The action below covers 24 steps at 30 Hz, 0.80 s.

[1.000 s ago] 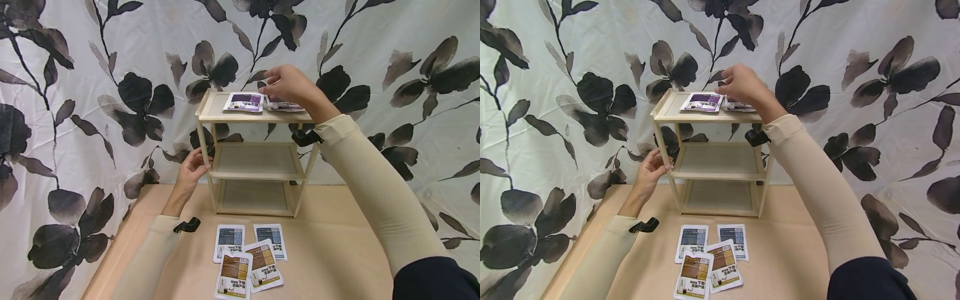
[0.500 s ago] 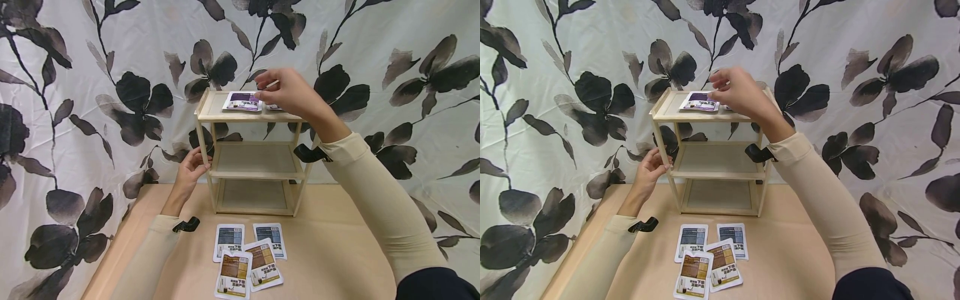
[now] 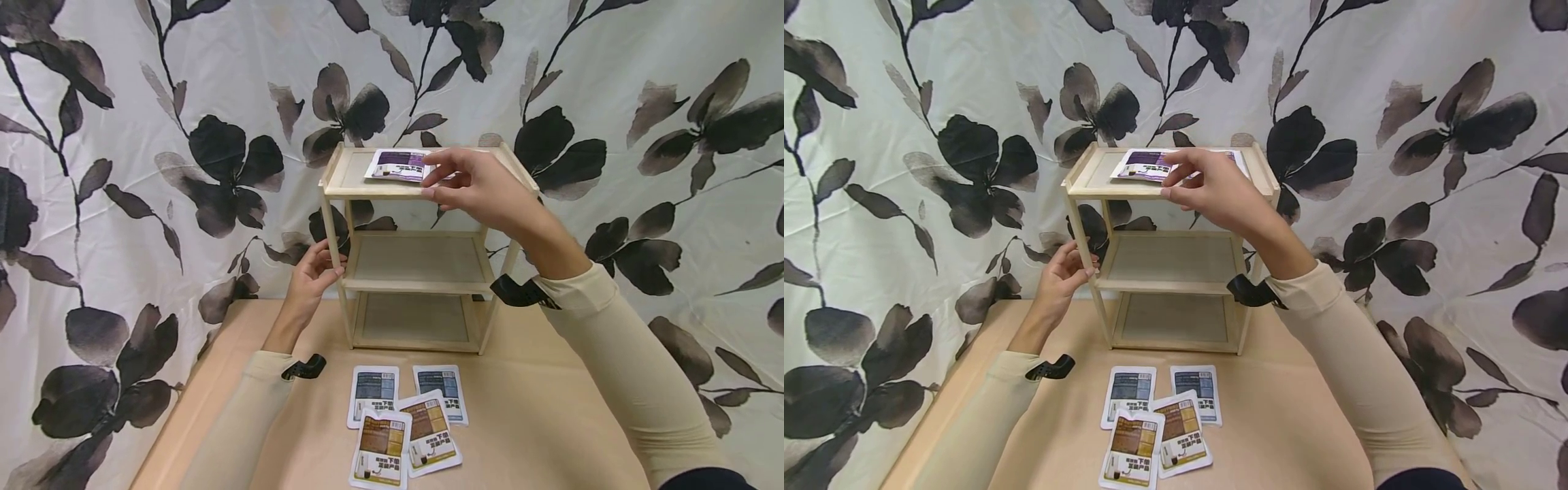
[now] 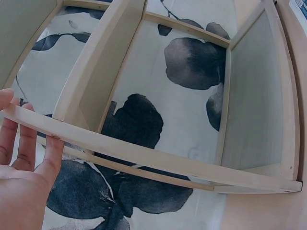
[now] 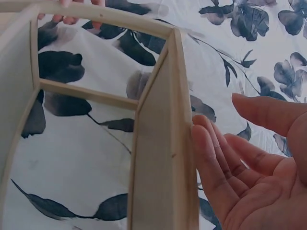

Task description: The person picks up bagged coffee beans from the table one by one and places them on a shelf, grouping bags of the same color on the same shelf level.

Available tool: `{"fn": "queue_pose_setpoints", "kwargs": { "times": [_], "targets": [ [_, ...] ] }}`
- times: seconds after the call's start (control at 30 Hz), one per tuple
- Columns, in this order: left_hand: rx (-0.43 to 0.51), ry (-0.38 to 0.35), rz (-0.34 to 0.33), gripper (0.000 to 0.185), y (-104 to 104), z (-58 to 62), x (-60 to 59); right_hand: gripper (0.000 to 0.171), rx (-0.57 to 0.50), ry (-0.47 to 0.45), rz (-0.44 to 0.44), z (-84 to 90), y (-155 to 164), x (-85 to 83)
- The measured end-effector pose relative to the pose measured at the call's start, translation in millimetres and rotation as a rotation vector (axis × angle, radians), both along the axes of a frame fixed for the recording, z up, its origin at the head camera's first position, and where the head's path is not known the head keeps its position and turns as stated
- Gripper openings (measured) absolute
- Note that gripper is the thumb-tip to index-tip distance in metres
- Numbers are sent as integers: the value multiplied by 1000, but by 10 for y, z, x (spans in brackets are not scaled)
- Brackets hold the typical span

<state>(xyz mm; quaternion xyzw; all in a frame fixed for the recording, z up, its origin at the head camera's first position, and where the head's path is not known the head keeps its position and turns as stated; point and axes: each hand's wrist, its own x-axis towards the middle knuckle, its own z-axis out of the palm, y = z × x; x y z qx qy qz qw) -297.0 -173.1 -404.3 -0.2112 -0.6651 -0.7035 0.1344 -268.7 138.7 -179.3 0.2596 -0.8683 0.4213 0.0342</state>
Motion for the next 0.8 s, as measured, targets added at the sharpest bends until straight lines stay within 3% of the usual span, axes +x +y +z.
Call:
{"fn": "queue_pose_setpoints", "kwargs": {
  "times": [0.27, 0.8],
  "targets": [
    [-2, 11, 0, 53, -8, -27, -5, 50, -57, -32, 74, -197, 50, 98],
    [-12, 19, 2, 54, -8, -29, -16, 51, -37, -74, 192, -525, 74, 333]
  ]
}}
